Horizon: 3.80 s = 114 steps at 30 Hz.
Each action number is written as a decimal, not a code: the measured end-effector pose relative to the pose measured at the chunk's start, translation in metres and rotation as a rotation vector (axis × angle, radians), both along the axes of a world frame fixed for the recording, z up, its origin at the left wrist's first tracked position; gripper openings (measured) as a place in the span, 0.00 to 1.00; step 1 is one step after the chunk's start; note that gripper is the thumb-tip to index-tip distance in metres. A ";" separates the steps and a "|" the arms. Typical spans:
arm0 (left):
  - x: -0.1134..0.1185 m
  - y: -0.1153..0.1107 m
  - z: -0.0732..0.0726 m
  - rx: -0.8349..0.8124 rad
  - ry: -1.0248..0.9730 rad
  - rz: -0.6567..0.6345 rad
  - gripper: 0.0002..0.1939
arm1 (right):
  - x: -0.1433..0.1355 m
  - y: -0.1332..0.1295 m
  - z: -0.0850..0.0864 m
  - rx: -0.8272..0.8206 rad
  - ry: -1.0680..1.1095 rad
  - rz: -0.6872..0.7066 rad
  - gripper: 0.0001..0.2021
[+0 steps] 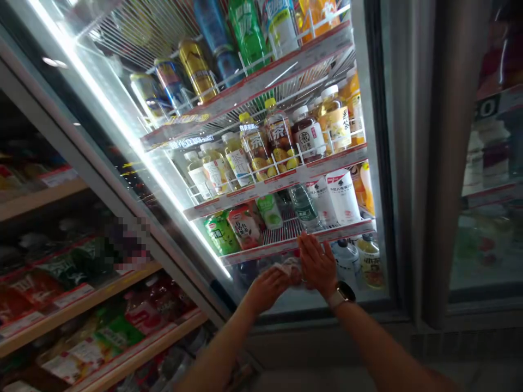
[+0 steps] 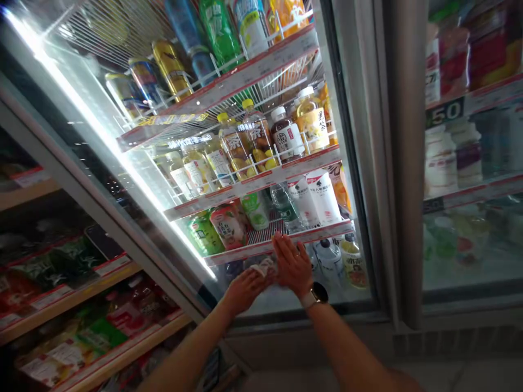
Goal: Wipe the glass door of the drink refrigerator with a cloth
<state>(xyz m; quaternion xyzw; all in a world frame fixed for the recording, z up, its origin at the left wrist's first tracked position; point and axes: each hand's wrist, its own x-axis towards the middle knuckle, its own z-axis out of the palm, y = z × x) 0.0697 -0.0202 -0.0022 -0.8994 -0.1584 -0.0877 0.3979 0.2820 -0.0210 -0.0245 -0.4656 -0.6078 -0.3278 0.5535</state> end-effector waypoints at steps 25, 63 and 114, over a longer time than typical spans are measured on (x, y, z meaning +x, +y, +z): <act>0.043 0.014 0.122 0.214 -0.550 0.097 0.33 | 0.004 0.000 -0.006 0.002 0.033 0.057 0.30; -0.049 0.010 0.061 0.347 -0.622 0.258 0.34 | -0.016 0.003 0.041 0.119 0.170 -0.031 0.30; 0.045 -0.058 0.072 -0.410 -1.178 0.030 0.33 | -0.032 -0.022 0.047 -0.061 -0.109 0.319 0.29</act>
